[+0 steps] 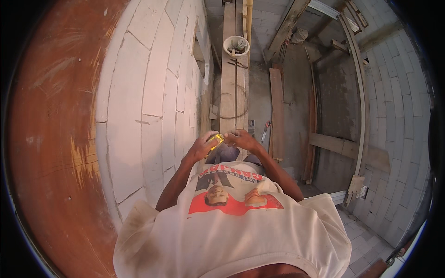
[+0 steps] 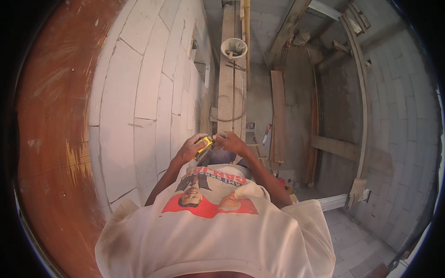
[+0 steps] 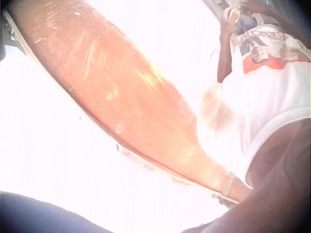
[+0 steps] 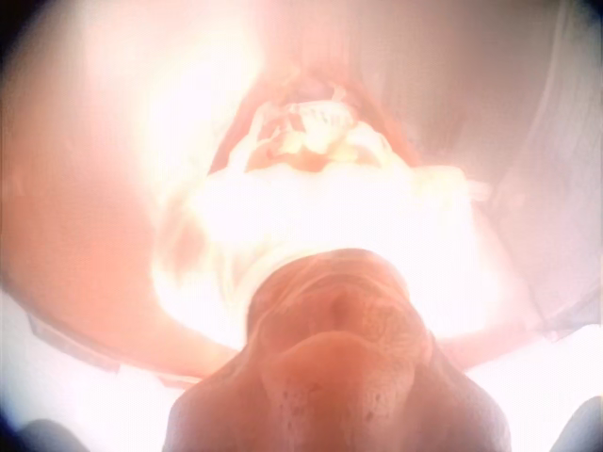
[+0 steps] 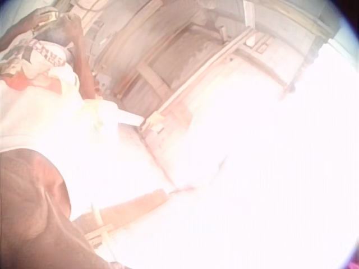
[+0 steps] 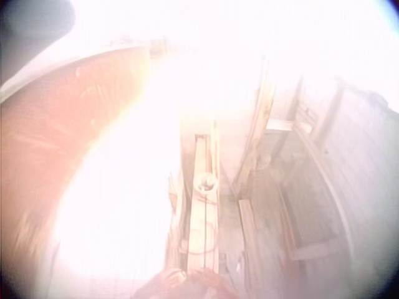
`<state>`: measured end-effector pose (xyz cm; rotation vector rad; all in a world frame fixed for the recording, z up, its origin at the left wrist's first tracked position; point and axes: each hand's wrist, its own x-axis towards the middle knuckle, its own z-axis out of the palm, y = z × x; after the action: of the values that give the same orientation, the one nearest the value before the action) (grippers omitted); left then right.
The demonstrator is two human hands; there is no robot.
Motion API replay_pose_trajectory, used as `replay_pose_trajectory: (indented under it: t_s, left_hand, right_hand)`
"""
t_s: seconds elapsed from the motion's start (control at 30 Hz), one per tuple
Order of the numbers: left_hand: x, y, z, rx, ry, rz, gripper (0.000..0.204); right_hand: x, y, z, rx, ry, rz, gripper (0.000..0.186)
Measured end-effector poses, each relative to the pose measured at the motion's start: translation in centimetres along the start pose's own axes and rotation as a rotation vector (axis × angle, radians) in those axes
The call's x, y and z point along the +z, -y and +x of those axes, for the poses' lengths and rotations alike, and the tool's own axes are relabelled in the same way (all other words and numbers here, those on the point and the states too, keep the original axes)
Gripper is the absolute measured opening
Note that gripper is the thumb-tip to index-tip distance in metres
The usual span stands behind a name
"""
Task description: The person measures a wall with a tape measure, then positions a metal pipe against a wall corner. They retrieve a hammer and nails from a bucket and hammer the nails into the wall to secure the pipe.
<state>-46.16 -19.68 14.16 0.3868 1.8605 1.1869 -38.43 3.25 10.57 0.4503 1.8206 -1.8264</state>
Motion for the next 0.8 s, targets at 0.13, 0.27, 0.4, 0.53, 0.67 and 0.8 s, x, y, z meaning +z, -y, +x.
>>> replay_pose_trajectory:
  t_s: [0.13,0.27,0.4,0.53,0.67,0.8]
  left_hand:
    - [-1.0,-0.9,0.7,-0.003,-0.08,-0.127,0.065]
    - [-1.7,-1.6,0.5,0.009,-0.148,-0.026,0.073]
    - [-2.3,-1.7,1.0,-0.027,-0.192,-0.079,0.074]
    - [-3.7,1.3,2.7,-0.066,-0.245,-0.089,0.081]
    - [-6.3,1.5,4.8,-0.152,-0.282,-0.115,0.076]
    - [-9.6,-1.9,8.1,-0.039,-0.359,-0.069,0.068]
  right_hand:
    - [-1.0,2.6,2.4,0.109,0.131,0.152,0.044]
    - [-1.8,4.6,4.6,0.093,0.216,0.167,0.039]
    - [-2.0,6.2,7.9,0.176,0.381,-0.065,0.04]
    - [-2.0,5.9,14.0,0.105,0.538,-0.265,0.042]
    - [-2.8,7.6,20.8,-0.03,0.547,-0.541,0.04]
    - [-11.4,13.0,29.0,0.081,0.398,-0.116,0.03]
